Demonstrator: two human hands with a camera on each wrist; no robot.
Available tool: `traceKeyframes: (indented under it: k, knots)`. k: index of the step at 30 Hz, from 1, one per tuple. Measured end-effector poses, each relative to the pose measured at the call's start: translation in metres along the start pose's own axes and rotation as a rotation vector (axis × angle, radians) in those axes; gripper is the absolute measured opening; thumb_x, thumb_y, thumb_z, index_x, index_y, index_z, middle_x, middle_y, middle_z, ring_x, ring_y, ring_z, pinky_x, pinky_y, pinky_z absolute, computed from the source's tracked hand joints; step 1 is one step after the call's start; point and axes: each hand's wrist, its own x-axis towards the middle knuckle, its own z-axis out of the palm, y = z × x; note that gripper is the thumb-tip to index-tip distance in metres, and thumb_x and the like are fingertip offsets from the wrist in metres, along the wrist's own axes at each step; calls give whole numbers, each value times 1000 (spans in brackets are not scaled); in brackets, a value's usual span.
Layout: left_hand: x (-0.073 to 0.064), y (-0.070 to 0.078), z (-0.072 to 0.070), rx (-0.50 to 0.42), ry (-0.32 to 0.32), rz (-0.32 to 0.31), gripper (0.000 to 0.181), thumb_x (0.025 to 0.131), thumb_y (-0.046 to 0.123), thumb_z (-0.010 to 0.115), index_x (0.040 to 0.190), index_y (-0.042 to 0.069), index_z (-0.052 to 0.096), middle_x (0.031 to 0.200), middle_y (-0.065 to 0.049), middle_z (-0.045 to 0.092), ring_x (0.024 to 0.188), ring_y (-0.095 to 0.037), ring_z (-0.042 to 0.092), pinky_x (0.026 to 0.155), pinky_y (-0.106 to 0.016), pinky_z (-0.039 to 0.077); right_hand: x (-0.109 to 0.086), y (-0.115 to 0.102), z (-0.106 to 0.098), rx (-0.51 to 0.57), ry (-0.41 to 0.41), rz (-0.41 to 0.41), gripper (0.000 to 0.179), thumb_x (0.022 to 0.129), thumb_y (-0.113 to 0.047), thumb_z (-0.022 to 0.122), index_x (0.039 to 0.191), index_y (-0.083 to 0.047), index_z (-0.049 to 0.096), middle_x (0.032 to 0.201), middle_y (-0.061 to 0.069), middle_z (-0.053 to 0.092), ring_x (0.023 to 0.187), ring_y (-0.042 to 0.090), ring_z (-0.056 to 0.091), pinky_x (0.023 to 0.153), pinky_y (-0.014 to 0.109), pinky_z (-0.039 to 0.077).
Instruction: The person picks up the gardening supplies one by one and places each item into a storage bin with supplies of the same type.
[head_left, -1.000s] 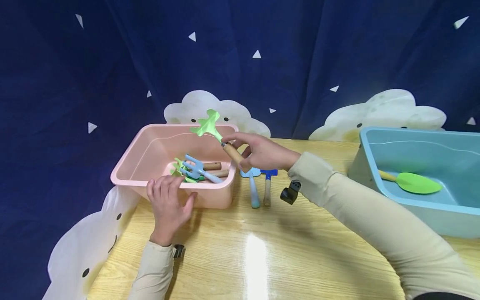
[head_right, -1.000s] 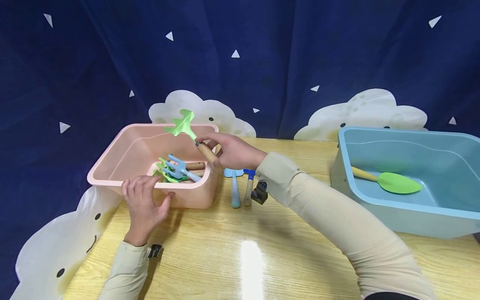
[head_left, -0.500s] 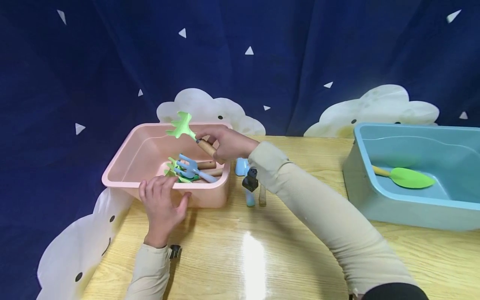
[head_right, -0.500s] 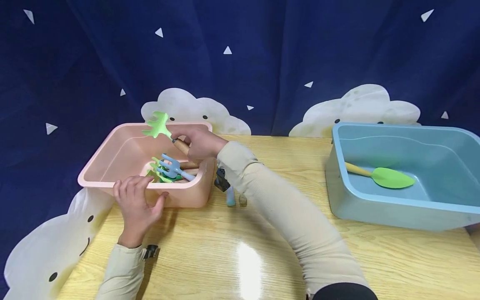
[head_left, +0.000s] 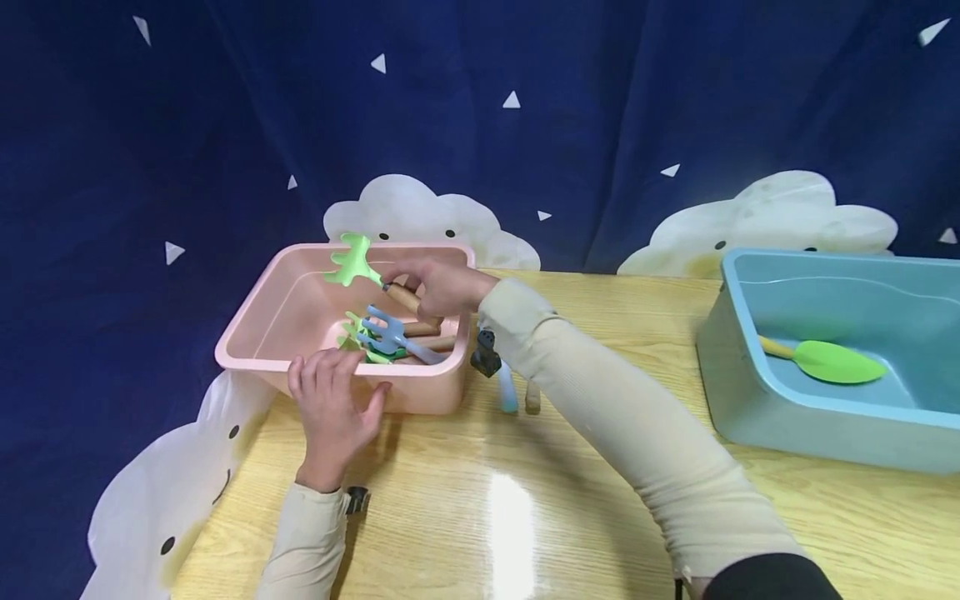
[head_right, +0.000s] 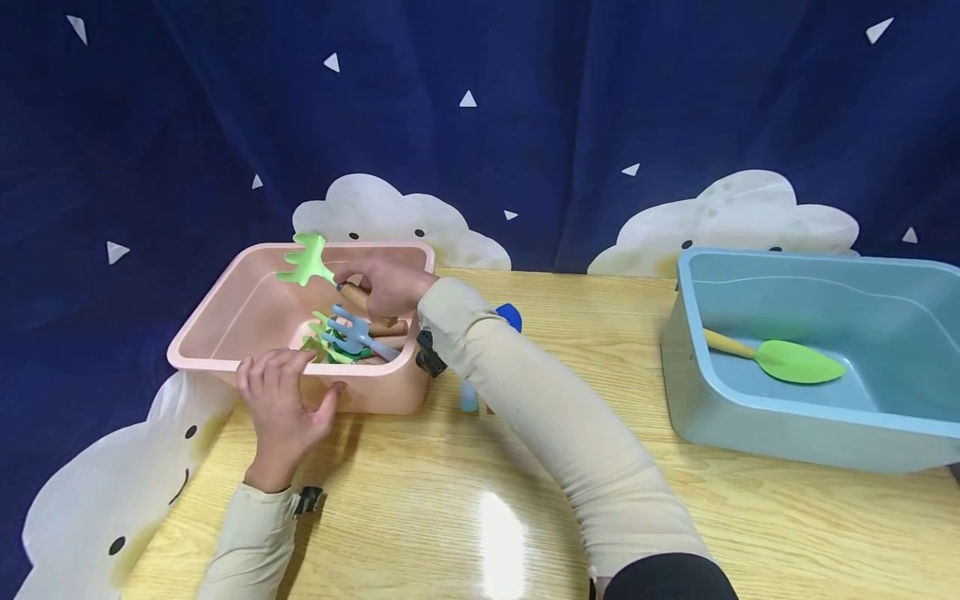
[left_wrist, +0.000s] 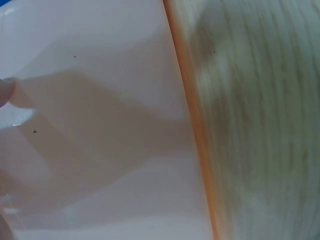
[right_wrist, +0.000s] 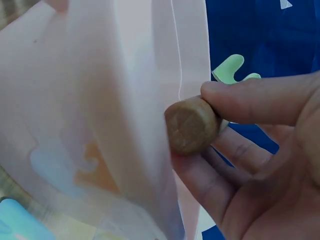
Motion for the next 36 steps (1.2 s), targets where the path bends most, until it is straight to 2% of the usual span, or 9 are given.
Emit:
traceKeyframes:
  k: [5,10,17,19,23,25,27,31,36]
  knots:
    - [0,0,0,-3,13,5,48,73,28,70,113,2,62,106,-19,60,108,-37,47,118,-44,15,5,0,2,-20,-39,-3,76,72,17,51,141,-17,53,123,19,65,87,19,61,56,21,46]
    - [1,0,1,-5,-8,4,49,73,28,71,115,2,62,108,-19,60,109,-37,47,117,-45,16,5,0,1,-31,-39,20,75,76,15,53,144,-16,50,130,17,62,96,20,61,58,21,46]
    - [-1,-3,1,9,4,12,50,73,29,71,114,2,62,108,-19,61,109,-37,48,117,-45,16,8,0,4,-50,-42,19,77,77,15,54,146,-17,47,131,15,62,105,24,63,60,21,47]
    - [-1,-3,1,10,4,12,50,73,29,71,114,2,62,108,-18,61,109,-37,48,118,-45,16,9,1,5,-59,-8,23,76,77,16,52,146,-16,48,135,15,61,110,26,63,64,22,47]
    - [-1,-2,2,8,0,14,50,73,28,71,114,2,62,109,-18,60,109,-37,48,118,-44,16,9,2,5,-237,132,10,64,81,13,52,141,-12,54,142,10,58,122,24,62,88,27,52]
    - [0,-2,2,6,-5,13,50,73,28,71,115,3,61,108,-18,60,109,-37,47,117,-45,16,7,4,3,-326,202,-19,60,83,12,52,138,-11,56,142,8,59,128,23,59,101,32,49]
    - [0,-1,2,7,-8,13,50,74,28,71,116,2,61,108,-18,59,110,-37,47,117,-46,17,3,7,1,-354,249,-37,56,84,11,52,136,-10,58,141,7,59,132,22,55,108,35,45]
    - [0,-2,1,18,-7,16,51,74,29,71,116,2,61,108,-17,59,110,-37,47,117,-47,17,-8,17,-4,-310,321,-53,49,87,6,53,133,-8,59,139,9,60,133,25,53,112,38,41]
    - [-1,-2,0,16,-17,9,51,74,28,71,117,2,61,108,-17,58,111,-37,47,117,-47,17,-26,29,-10,-283,383,-48,43,89,0,55,131,-7,60,134,10,61,119,27,57,105,41,44]
